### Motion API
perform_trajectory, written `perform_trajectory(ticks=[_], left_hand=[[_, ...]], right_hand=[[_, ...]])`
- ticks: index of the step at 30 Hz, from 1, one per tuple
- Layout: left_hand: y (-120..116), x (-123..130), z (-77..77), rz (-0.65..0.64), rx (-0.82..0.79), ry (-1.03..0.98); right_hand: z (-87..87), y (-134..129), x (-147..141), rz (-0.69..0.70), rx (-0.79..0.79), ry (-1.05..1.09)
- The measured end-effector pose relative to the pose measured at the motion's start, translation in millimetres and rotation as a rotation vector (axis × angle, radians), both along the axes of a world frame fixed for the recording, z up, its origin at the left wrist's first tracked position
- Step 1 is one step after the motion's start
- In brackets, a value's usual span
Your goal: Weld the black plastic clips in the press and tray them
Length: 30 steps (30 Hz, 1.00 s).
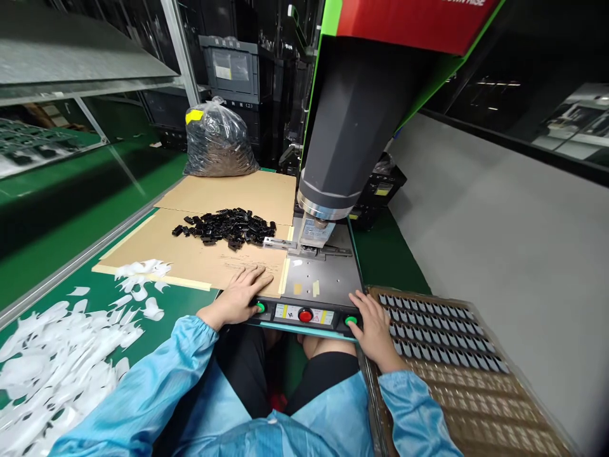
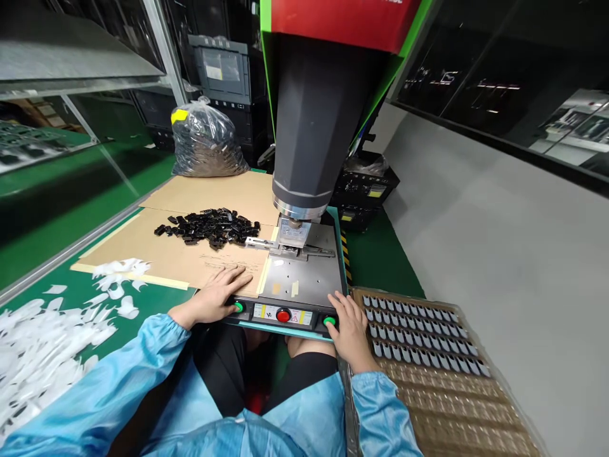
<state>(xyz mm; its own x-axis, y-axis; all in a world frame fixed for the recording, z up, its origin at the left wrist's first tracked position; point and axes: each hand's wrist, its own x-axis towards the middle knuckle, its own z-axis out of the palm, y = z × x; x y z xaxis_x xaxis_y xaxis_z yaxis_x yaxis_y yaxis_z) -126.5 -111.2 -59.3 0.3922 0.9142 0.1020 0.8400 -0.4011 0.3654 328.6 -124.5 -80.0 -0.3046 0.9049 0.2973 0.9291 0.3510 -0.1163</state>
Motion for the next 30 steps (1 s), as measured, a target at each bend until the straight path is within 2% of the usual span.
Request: perform_trajectory(ticks=[6, 11, 16, 21, 25, 30], left_hand=[[-1.2, 1.4, -0.5, 0.006, 0.001, -0.005], [7.3, 10.3, 10.8, 0.029, -0.033, -0.104], [45.2, 35.6, 26.4, 0.072, -0.039, -0.398], [92.9, 67.0, 25.7, 0.178, -0.123, -0.710], [118.2, 89.6, 23.4, 0.259, -0.169, -0.865], [136.3, 111.8, 23.4, 0.306, -0.178, -1.015]], right_hand=[[5.6, 1.2, -10.4, -0.029, 0.000, 0.064], [24.3, 24.5, -36.5, -0.011, 0.031, 0.244], [46.3, 75.4, -79.6, 0.060, 0.084, 0.425], [49.8, 125.7, -120.4, 0.026, 0.024, 0.565], [47.8, 148.9, -141.0, -0.064, -0.057, 0.646], [46.6, 163.9, -150.3, -0.109, -0.085, 0.694]])
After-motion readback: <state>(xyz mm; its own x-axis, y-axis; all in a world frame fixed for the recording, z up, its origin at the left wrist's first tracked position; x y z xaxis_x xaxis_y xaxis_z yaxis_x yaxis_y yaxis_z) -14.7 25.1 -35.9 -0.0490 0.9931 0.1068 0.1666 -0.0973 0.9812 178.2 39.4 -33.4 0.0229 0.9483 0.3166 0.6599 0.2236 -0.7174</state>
